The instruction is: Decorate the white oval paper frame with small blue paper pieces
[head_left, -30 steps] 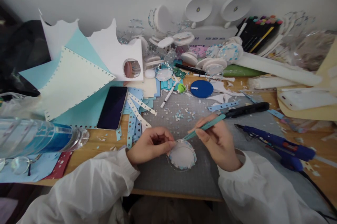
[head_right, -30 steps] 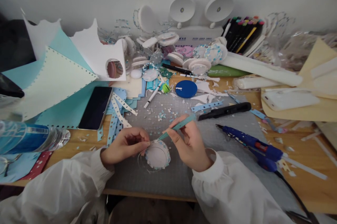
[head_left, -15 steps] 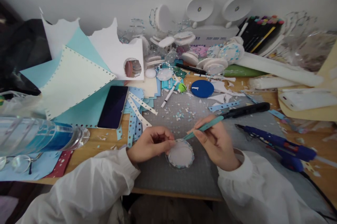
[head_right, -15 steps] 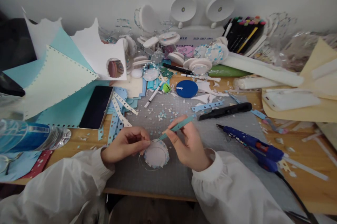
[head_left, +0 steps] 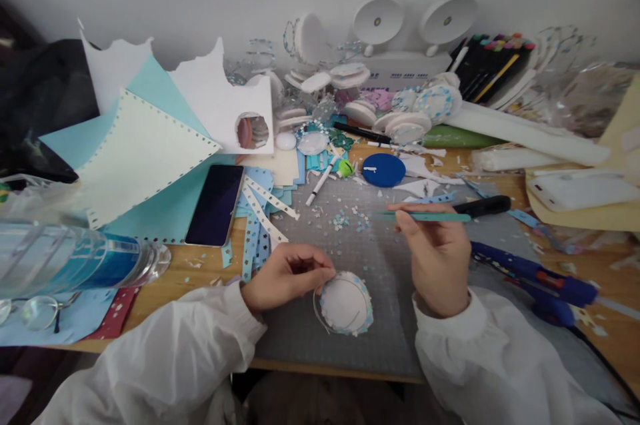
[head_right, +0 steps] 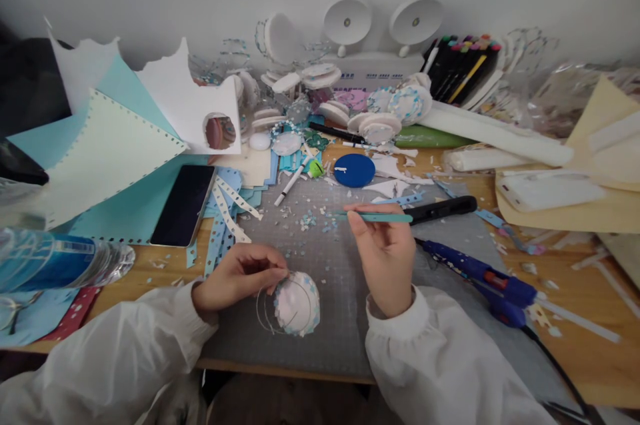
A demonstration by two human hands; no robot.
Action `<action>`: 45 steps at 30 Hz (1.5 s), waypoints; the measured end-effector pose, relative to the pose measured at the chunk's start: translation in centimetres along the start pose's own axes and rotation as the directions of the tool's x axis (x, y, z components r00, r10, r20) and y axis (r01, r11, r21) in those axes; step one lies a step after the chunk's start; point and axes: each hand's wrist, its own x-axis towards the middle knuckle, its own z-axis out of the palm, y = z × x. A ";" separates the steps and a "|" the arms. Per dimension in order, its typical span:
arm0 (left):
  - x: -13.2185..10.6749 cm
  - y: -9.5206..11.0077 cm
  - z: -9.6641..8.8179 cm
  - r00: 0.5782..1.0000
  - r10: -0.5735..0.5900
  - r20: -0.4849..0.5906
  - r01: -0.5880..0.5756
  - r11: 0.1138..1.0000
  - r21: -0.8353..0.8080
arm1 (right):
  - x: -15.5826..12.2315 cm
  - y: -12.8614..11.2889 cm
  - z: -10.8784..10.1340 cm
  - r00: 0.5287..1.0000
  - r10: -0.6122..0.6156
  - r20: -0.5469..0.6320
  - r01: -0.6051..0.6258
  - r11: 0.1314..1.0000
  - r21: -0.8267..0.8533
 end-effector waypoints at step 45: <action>-0.6 -0.4 0.6 0.879 0.452 -0.155 -0.295 0.769 0.567 | 0.1 2.5 0.2 0.960 -0.116 0.255 0.207 0.909 -0.362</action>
